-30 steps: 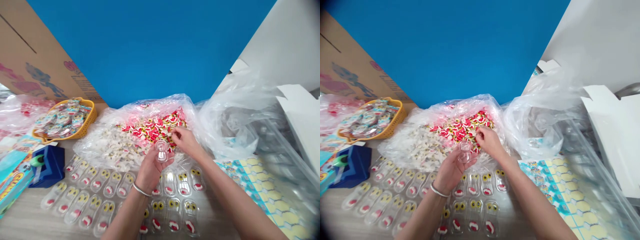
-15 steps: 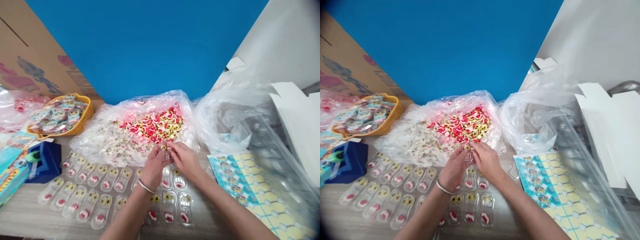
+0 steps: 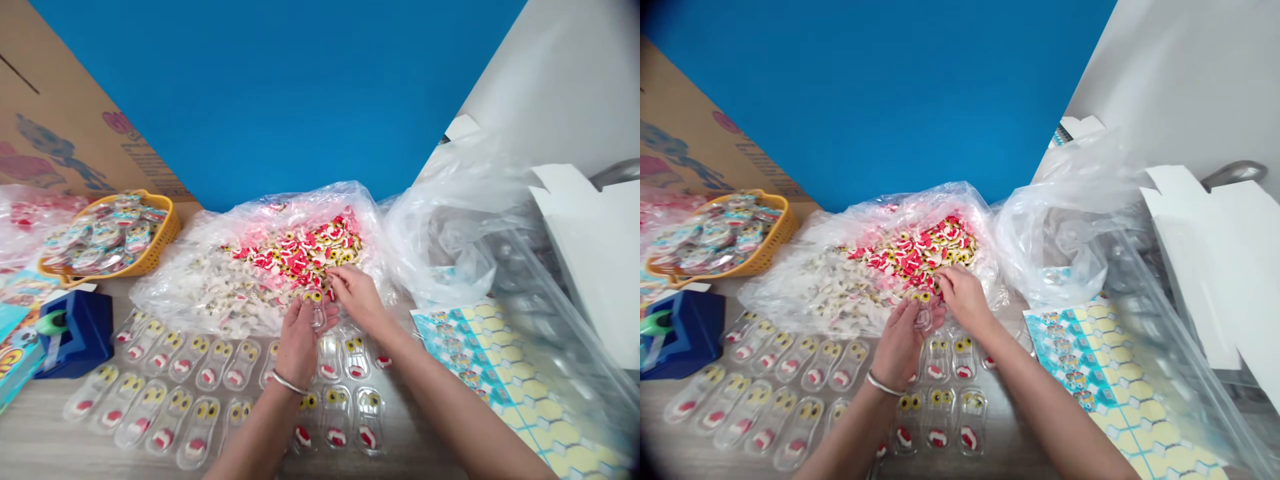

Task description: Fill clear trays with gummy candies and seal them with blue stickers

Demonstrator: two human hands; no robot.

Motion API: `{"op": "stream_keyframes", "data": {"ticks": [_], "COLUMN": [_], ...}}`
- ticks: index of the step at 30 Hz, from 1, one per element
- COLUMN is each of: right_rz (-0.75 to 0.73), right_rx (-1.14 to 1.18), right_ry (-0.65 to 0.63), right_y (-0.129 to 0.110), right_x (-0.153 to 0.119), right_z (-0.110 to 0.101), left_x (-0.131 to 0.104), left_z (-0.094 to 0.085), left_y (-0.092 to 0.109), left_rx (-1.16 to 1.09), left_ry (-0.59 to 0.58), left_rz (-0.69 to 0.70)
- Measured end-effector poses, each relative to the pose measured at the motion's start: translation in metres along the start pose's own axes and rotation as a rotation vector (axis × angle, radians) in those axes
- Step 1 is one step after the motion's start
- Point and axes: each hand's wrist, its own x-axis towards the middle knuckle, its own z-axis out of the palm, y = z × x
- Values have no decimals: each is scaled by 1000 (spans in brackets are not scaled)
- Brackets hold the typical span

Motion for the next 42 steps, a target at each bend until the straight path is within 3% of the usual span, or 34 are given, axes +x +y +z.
{"op": "stream_keyframes", "data": {"ticks": [4,7,12,16,19,23,27,30,33,38,42], "right_rz": [83,97,72,68,73,95,3,15,41,174,390], "right_rx": [-139,-181,-171,-165,5,219,-28,-287,-403,-191,-505], "right_ry": [10,-14,10,43,52,-87,-82,-18,45,186,225], "right_y": [15,21,25,19,5,-20,-37,-40,-37,-12,24], "right_x": [43,59,59,47,22,-39,-102,-139,-167,-197,-200], "right_z": [15,24,24,7,-15,-43,-51,-48,-48,-77,-101], "left_x": [2,2,0,-4,-12,-27,-46,-60,-72,-80,-81], "left_z": [-2,-2,0,3,7,15,25,31,37,43,46], "left_y": [3,4,8,11,10,-2,-28,-48,-64,-76,-77], "left_rx": [-19,-25,-49,-84,-104,-128,-99,-61,-25,64,160], "left_ry": [-4,-11,28,16,-49,-179,-230,-235,-259,-256,-221], "left_rz": [-4,-5,-16,-28,-49,-81,-103,-145,-199,-290,-301]}}
